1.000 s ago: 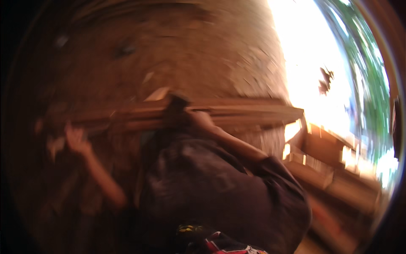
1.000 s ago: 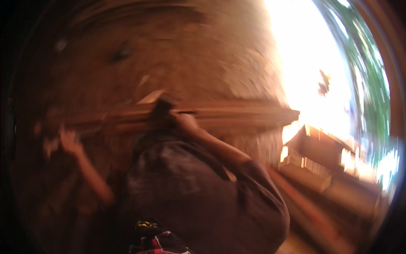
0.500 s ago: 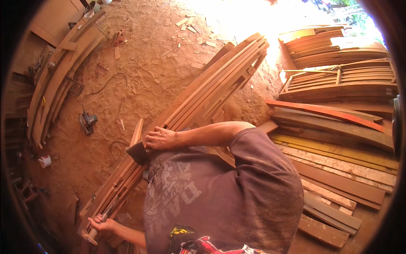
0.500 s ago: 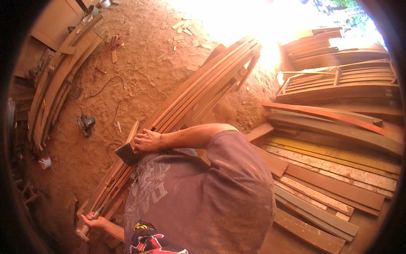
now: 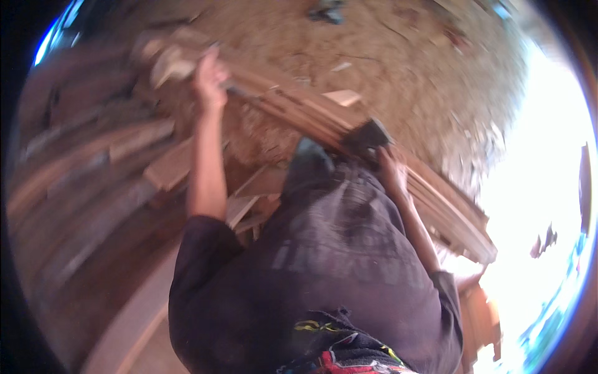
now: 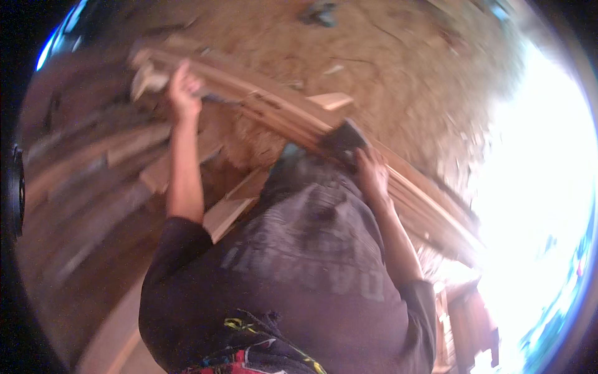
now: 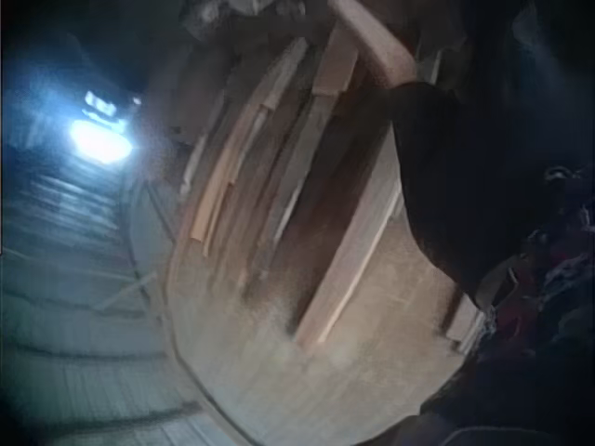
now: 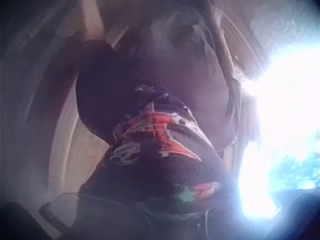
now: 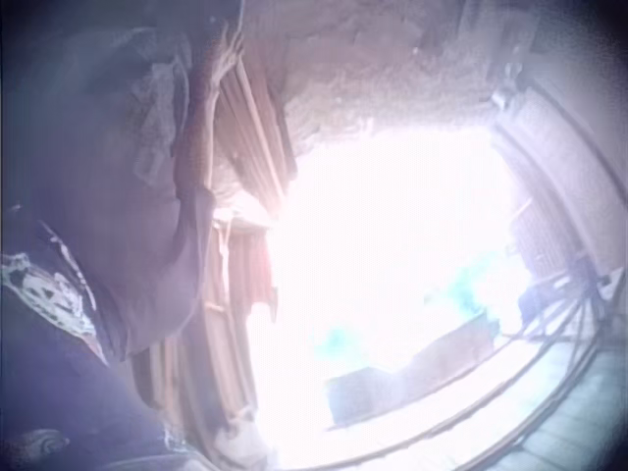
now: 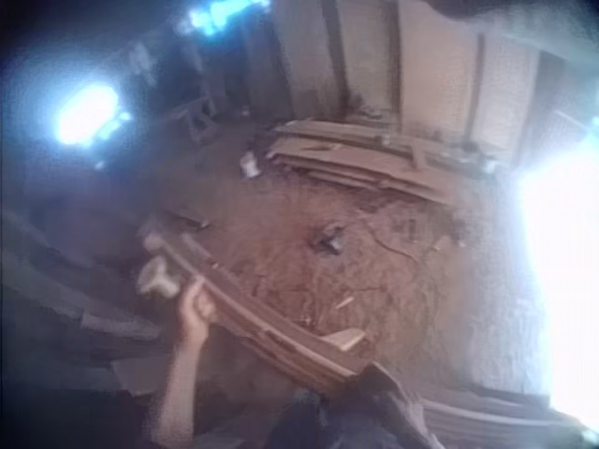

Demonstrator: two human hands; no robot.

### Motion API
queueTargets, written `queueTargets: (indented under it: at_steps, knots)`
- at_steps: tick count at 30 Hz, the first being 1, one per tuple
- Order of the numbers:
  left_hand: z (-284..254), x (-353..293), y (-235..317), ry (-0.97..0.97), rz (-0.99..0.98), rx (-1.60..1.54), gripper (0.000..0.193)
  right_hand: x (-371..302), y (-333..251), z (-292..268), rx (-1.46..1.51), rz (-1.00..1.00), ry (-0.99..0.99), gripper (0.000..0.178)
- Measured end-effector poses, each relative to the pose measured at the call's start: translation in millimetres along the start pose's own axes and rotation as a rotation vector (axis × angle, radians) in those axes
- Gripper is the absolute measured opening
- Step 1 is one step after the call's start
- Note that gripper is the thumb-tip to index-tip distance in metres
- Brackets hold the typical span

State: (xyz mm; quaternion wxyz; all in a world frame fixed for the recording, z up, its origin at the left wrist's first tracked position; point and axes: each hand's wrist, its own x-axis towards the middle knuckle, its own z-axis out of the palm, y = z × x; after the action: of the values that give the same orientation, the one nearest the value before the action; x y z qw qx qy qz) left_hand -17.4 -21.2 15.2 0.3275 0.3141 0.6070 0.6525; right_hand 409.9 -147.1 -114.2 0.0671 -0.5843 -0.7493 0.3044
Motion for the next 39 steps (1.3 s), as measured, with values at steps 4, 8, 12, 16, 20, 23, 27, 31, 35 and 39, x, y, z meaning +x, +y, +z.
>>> queueTargets:
  at_steps: [4,8,12,16,20,23,27,31,35,39]
  knots:
    - [19.0,-39.2,72.5,-0.181,0.347,-0.081,0.023,-5.2,2.4,4.6,0.083,-0.041,-0.008,0.054]
    - [19.0,-38.6,69.8,-0.180,0.374,-0.182,0.025,10.1,-7.7,-39.8,0.070,-0.158,0.118,0.056]
    - [21.7,-51.2,42.9,-0.105,0.263,-0.217,0.028,22.4,-27.1,-59.0,0.292,-0.066,0.202,0.041]
    - [14.9,-50.1,30.4,-0.040,0.266,-0.252,0.030,39.3,-73.0,-85.8,0.448,0.077,0.177,0.039]
    - [20.0,-48.8,24.2,-0.086,0.295,-0.240,0.031,51.8,-80.6,-101.8,0.430,0.045,0.174,0.043]
    - [23.9,-46.6,17.7,-0.054,0.309,-0.176,0.030,56.5,-88.2,-111.2,0.461,0.006,0.192,0.044]
    - [35.0,-48.1,14.7,0.049,0.175,-0.039,0.026,57.2,-104.0,-125.6,0.540,0.000,0.159,0.044]
    - [32.9,-43.0,-11.3,-0.005,0.380,0.038,0.029,82.7,-140.1,-174.1,0.445,-0.121,0.334,0.046]
    - [20.3,-45.2,-19.6,-0.070,0.317,0.124,0.025,110.0,-191.3,-283.6,0.365,-0.539,0.696,0.036]
    - [29.7,-50.9,-16.6,-0.028,0.307,0.174,0.028,124.1,-242.4,-295.6,0.163,-0.938,0.694,0.033]
